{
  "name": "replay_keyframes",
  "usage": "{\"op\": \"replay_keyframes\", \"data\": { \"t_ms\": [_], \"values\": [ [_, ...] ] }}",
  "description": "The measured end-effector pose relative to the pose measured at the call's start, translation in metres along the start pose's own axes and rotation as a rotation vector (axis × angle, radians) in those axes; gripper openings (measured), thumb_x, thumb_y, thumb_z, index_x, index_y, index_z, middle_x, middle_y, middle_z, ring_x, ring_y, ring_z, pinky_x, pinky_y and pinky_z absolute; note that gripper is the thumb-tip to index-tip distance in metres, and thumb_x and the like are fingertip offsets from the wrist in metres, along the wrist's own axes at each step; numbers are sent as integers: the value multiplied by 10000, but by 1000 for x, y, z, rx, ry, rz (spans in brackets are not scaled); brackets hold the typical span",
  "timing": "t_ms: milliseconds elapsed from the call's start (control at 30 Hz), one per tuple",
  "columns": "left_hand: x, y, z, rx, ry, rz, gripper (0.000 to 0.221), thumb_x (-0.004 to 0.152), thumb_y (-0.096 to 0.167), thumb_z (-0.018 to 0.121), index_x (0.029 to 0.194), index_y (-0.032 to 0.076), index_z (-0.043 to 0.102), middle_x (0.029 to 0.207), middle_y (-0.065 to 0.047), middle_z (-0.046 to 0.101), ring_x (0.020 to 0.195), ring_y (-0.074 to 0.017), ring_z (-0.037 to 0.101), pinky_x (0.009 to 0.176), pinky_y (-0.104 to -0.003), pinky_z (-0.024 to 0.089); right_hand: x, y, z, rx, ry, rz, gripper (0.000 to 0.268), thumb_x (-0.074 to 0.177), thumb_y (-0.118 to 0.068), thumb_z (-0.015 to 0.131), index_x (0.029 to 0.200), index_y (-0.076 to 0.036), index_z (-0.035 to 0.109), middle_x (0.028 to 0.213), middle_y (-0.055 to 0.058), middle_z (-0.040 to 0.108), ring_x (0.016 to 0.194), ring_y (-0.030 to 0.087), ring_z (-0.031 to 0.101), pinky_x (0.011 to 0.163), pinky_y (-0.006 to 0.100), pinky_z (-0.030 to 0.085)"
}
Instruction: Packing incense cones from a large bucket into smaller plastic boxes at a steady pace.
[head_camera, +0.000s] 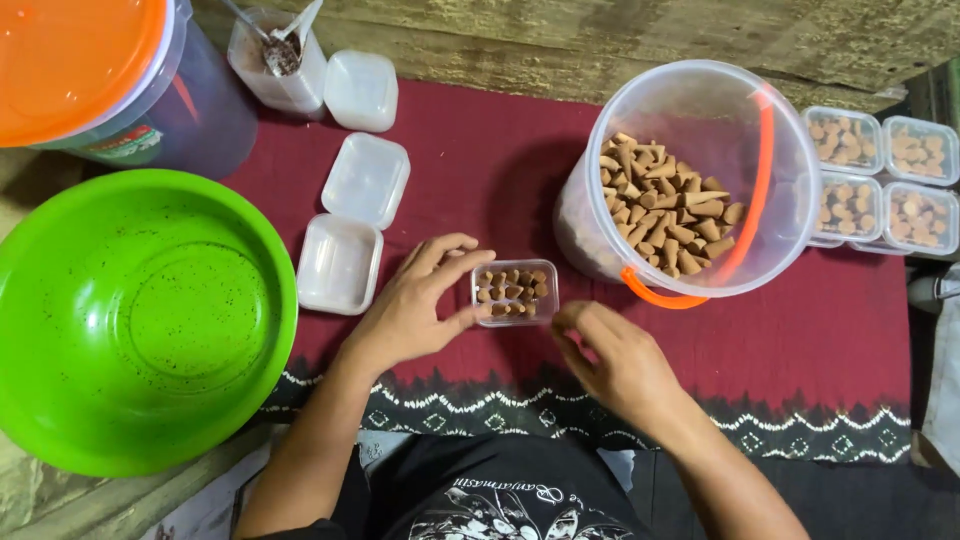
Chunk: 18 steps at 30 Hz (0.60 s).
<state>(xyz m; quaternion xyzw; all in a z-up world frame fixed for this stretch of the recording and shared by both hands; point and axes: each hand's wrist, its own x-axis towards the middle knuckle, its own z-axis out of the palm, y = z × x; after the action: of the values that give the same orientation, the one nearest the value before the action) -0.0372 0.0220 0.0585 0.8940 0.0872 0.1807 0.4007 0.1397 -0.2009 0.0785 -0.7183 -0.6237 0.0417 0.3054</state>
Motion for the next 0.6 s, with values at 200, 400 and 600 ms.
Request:
{"op": "replay_keyframes", "data": {
  "t_ms": [200, 400, 600],
  "values": [
    [-11, 0, 14, 125, -139, -55, 931, 771, 482, 850, 1541, 146, 449, 1508, -195, 414, 1344, -410, 452, 1091, -548, 379, 4, 31, 31, -186, -14, -104, 27, 921, -140, 688, 924, -151, 664, 804, 29, 663, 792, 241, 704, 659, 317, 591],
    [-7, -5, 19, 111, -145, -76, 847, 821, 370, 828, 1544, 168, 438, 1470, -137, 479, 1339, -363, 482, 1046, -512, 434, 7, 32, 25, -267, -103, -251, 102, 960, -129, 587, 897, -124, 667, 866, 54, 661, 910, 272, 677, 705, 337, 569],
    [-7, -7, 17, 81, -146, -63, 847, 832, 346, 819, 1555, 155, 421, 1472, -129, 503, 1348, -361, 493, 1045, -501, 447, 14, 27, 21, -254, -123, -310, 127, 927, -65, 568, 899, -85, 690, 948, 87, 681, 962, 308, 665, 737, 359, 551]
  ]
}}
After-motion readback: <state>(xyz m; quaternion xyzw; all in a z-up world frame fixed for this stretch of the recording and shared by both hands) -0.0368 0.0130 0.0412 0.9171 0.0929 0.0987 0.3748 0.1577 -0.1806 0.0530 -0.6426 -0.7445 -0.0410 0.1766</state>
